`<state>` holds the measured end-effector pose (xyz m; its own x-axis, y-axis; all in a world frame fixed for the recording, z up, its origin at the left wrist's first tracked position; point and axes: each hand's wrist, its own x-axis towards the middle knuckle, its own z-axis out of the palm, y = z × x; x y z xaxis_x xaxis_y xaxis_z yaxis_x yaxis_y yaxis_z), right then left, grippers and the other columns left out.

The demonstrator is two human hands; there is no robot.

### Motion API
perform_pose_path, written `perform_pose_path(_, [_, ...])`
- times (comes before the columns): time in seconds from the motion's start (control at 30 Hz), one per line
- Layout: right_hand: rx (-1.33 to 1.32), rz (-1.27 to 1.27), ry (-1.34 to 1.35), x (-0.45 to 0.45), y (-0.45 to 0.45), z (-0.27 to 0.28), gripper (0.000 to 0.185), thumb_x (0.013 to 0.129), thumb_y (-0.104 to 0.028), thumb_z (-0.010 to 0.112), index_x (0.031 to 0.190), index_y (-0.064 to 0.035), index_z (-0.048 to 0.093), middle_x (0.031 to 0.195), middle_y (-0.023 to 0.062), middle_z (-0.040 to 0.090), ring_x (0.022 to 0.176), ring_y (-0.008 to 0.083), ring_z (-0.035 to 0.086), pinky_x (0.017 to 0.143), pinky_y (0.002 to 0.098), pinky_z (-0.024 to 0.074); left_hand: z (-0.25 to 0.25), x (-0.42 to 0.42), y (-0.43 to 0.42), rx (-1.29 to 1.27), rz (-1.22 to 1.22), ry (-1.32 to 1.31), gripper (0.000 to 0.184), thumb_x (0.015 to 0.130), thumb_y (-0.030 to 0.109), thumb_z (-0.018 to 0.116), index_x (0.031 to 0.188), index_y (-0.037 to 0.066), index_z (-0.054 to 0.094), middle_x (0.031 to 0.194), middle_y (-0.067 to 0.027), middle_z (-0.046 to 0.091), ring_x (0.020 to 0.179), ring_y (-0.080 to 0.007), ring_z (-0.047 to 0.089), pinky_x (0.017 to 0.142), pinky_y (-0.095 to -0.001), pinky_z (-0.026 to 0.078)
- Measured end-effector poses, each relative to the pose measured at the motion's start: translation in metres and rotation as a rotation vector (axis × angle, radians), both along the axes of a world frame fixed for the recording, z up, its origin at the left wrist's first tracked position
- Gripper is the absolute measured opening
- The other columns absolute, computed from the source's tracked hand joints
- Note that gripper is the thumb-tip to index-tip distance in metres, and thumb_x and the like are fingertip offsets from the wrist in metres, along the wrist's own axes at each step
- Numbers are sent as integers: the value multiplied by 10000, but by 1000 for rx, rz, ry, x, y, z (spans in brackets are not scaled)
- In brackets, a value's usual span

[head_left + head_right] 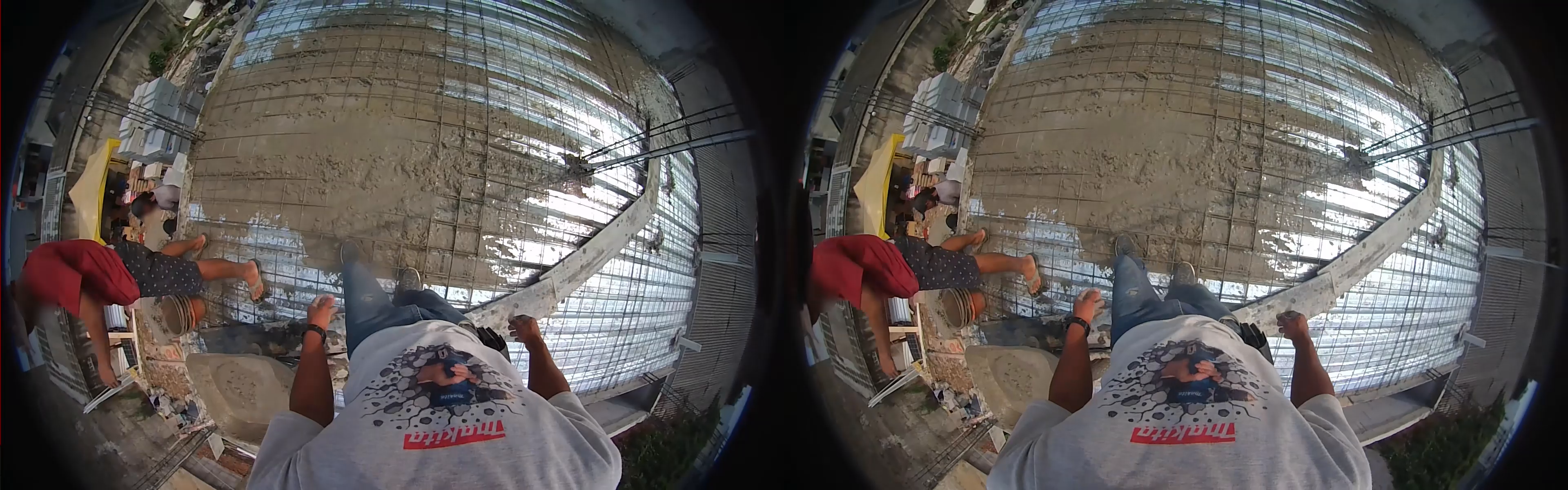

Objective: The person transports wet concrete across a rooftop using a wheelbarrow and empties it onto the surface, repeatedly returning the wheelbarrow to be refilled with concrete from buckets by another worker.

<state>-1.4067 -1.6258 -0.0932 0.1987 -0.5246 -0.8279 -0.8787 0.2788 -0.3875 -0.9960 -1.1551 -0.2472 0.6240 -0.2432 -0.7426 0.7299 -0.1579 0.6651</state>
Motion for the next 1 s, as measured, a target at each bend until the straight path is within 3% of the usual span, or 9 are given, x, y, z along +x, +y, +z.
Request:
perform_pose_path(0.1, [86,-72,104,-20,10,-2,339,864,-304,599,1074,-39,594,934,102,655,745,223,623,642,382,497,54,18,-6,98,6,87,439,775,278,718,1136,88,553,990,-44,631,794,-202,646,591,-330,507])
perform_pose_path(0.33, [-6,-18,4,32,-18,-17,277,862,-280,599,1024,-56,598,854,67,650,694,185,610,606,360,480,17,-23,36,155,47,-91,288,827,243,661,1044,72,579,927,-47,633,761,-222,641,578,-340,526])
perform_pose_path(0.37, [-38,-50,-48,62,-17,6,241,861,-253,621,968,-37,615,785,50,643,587,136,573,506,271,446,27,-26,33,189,32,5,255,837,249,642,1016,78,584,883,-36,625,735,-219,634,571,-339,522])
perform_pose_path(0.43, [-153,27,-190,83,-28,-3,251,859,-247,616,956,-15,636,760,51,642,611,132,586,498,268,439,58,-44,32,266,-8,213,201,856,261,605,961,90,594,796,-15,609,683,-215,620,557,-337,514])
perform_pose_path(0.53, [-301,114,-358,114,-29,18,258,877,-303,610,911,-48,629,754,15,620,656,111,590,531,261,447,-10,-61,69,301,-468,155,168,881,266,544,882,107,597,729,1,569,608,-204,580,522,-321,485])
perform_pose_path(0.57, [-327,108,-366,118,-22,32,268,879,-310,608,916,-46,629,765,19,625,664,115,594,534,261,448,14,-55,56,356,-305,446,392,894,361,495,1228,163,547,1032,-24,657,883,-247,628,734,-424,500])
perform_pose_path(0.7, [-347,156,-336,107,5,48,321,881,-342,606,961,-32,626,825,52,656,697,137,615,548,271,464,59,-26,34,363,-347,147,370,827,331,649,1137,148,566,976,-38,642,868,-234,630,706,-411,509])
perform_pose_path(0.8, [-225,-64,-160,66,35,13,286,845,-261,636,893,21,639,745,73,656,598,141,606,508,284,460,9,8,48,-27,-188,-12,383,778,305,715,1088,134,568,946,-44,629,837,-213,629,624,-355,494])
perform_pose_path(1.0, [-39,-95,7,4,122,-8,240,826,-216,665,890,13,629,680,68,624,499,130,555,385,265,384,62,63,68,-1,-93,-8,345,771,250,710,1065,141,567,961,-17,602,823,-223,630,574,-330,448])
